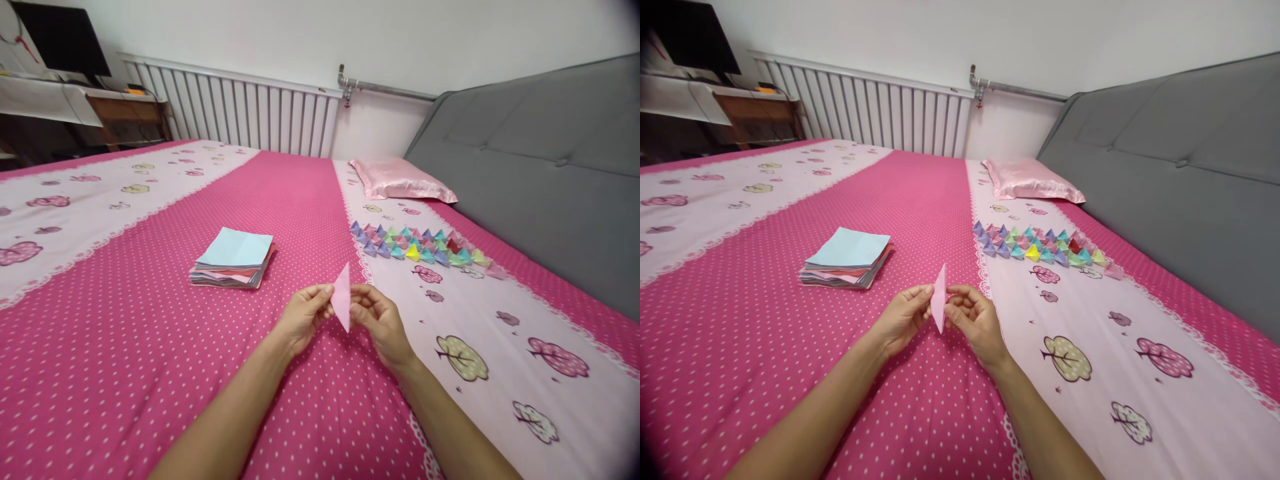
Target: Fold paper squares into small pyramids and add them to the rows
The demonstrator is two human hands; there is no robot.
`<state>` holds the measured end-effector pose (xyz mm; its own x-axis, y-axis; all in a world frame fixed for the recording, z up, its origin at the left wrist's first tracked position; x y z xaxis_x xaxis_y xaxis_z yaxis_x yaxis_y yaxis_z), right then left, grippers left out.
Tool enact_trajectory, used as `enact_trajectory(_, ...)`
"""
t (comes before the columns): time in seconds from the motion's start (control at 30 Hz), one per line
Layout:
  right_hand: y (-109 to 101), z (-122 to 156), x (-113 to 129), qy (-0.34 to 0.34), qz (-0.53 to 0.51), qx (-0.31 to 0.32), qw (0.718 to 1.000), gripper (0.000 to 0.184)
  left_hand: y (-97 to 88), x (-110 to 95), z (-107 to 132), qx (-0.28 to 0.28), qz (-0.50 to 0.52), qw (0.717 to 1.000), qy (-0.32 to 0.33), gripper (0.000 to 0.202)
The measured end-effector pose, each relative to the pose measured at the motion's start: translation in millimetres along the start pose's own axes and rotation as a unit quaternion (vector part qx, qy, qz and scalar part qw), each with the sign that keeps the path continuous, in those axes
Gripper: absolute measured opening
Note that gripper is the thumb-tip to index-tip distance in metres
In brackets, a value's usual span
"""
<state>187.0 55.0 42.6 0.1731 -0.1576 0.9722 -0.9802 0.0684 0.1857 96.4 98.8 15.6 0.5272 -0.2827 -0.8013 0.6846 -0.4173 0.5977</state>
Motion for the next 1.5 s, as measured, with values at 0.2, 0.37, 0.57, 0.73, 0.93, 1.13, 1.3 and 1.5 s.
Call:
enact_trajectory(0.2,-1.0,0.2,-0.8,0.006,0.017,-0.010,1.000,0.026,-1.2,-0.1,1.1,-0.019,0.012,1.000,-0.013,0.022)
enact_trajectory(0.37,-1.7,0.2,0.0,0.001,0.042,-0.018,0.999,0.026,-3.2,-2.0,0.6,-0.020,-0.014,1.000,0.003,0.023)
enact_trajectory(0.57,-6.9,1.6,9.5,-0.046,0.069,-0.046,0.995,0.029,-5.7,-20.9,1.8,-0.042,-0.151,0.983,0.095,0.023)
enact_trajectory(0.73,-4.2,1.0,12.9,-0.056,0.102,-0.045,0.992,0.031,-5.8,-25.4,3.8,-0.065,-0.184,0.975,0.109,0.024)
enact_trajectory(0.93,-10.0,-0.1,6.6,-0.035,0.103,-0.075,0.991,0.034,8.5,-16.4,3.6,-0.009,-0.224,0.970,0.092,0.031)
enact_trajectory(1.13,-24.1,3.5,13.5,-0.073,0.157,-0.142,0.975,0.031,27.2,-2.2,9.8,0.081,-0.220,0.971,0.052,0.049)
enact_trajectory(1.3,-20.4,10.4,30.6,-0.133,0.253,-0.166,0.944,0.023,42.2,6.4,16.8,0.150,-0.241,0.958,0.050,0.065)
enact_trajectory(1.5,-5.8,14.6,40.9,-0.181,0.326,-0.147,0.916,0.029,39.7,0.1,16.5,0.129,-0.286,0.945,0.093,0.039)
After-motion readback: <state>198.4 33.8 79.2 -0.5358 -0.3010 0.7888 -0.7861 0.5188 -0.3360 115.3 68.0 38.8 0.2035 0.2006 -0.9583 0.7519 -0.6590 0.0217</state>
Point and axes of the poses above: each hand's wrist, its own z-axis away from the middle knuckle, its own y-axis out of the palm, x = y × z, the point moved 10 cm from there along -z, towards the middle knuckle, and after that the axes turned 6 degrees about y, right-handed, at the moved point
